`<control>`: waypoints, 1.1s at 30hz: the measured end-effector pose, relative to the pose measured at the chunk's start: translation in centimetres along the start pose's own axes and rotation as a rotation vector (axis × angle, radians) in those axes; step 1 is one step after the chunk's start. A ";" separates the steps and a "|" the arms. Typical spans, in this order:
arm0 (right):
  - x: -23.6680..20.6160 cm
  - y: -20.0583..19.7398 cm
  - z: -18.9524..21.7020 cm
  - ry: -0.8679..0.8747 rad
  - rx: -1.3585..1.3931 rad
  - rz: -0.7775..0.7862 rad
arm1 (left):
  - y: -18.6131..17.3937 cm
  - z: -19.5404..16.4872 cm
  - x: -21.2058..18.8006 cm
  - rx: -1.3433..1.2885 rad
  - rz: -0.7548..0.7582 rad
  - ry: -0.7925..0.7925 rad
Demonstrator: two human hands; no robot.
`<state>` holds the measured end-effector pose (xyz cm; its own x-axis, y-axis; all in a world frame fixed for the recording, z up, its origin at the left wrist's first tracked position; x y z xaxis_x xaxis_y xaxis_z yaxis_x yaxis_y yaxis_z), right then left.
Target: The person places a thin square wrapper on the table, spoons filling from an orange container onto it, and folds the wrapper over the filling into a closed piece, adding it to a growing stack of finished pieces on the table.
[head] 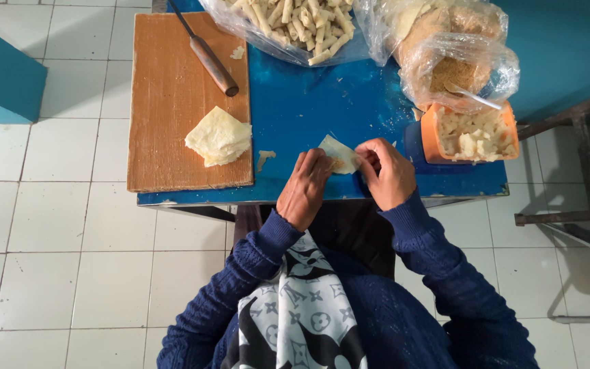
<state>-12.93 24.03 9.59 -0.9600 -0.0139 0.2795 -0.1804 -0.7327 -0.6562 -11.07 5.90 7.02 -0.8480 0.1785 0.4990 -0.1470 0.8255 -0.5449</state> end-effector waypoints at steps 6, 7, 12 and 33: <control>-0.9 -0.1 1.3 -0.190 0.106 -0.006 | 0.0 -0.2 0.1 0.031 -0.010 0.019; -1.1 -0.1 1.3 -0.235 0.080 0.010 | 0.0 -0.1 0.2 0.022 -0.014 0.010; -1.4 0.5 0.3 -0.455 -0.119 0.010 | 0.0 -0.1 0.5 0.002 -0.018 0.006; 1.4 1.2 -0.4 -0.490 -0.069 0.065 | -0.9 1.0 3.2 -0.003 0.070 0.001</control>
<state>-14.55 23.43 8.91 -0.7596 -0.3882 0.5219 -0.1533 -0.6730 -0.7236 -14.16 5.15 8.41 -0.8556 0.2361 0.4607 -0.0860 0.8127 -0.5763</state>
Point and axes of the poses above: each hand's wrist, its own x-axis towards the middle knuckle, its own y-axis out of the palm, z = x × y, the point moved 2 cm from there along x, towards the middle knuckle, and after that the axes turned 5 degrees about -z, right-handed, at the moved point
